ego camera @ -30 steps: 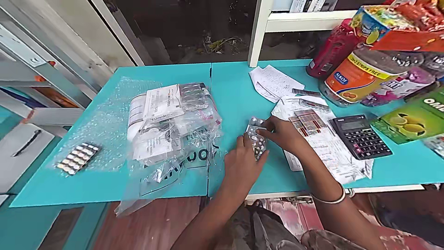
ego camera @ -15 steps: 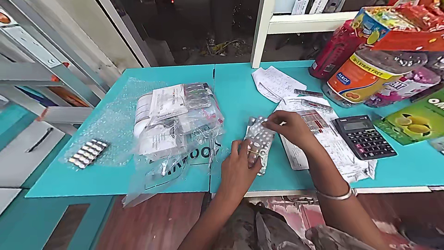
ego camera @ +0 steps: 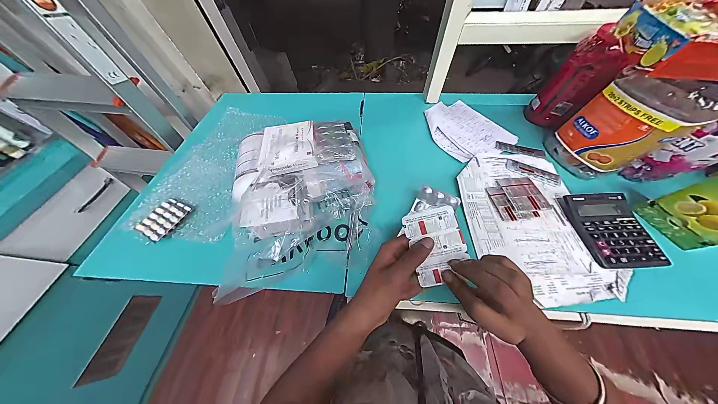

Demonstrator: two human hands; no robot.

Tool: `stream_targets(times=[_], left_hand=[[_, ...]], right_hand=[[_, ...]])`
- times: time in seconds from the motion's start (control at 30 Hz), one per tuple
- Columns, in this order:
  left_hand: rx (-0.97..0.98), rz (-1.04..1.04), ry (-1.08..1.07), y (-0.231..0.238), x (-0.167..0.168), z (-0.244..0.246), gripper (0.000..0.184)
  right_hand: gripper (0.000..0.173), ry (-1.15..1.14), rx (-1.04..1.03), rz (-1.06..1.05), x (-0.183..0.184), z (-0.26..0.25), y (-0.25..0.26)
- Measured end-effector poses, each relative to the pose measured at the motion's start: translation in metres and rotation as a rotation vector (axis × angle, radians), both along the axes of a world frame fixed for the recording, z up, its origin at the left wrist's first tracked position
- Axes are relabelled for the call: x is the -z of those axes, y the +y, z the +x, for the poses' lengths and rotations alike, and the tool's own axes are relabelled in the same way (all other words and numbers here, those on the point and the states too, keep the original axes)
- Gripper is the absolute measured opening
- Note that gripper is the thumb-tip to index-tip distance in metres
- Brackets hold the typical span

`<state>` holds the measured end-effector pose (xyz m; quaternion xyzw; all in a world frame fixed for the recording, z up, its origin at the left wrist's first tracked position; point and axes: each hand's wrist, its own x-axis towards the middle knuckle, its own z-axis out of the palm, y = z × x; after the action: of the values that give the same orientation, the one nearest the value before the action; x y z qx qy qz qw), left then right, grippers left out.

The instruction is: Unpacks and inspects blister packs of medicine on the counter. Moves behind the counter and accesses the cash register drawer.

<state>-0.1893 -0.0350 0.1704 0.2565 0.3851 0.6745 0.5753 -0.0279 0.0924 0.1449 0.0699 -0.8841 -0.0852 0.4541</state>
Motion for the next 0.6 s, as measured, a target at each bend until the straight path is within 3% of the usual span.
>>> stream_targets(times=[0.27,0.47,0.6], left_hand=[[0.047,0.154,-0.002,-0.004,0.002,0.003,0.016],[-0.067,0.224,0.351,-0.001,-0.011,-0.007,0.021],[0.185,0.214,0.403,0.011,-0.027,-0.04,0.021]], right_hand=[[0.009,0.077,0.069,-0.174,0.001,0.005,-0.003],[0.012,0.07,0.093,-0.255,-0.012,0.007,-0.032],[0.008,0.028,0.005,-0.223,-0.013,-0.005,-0.051]])
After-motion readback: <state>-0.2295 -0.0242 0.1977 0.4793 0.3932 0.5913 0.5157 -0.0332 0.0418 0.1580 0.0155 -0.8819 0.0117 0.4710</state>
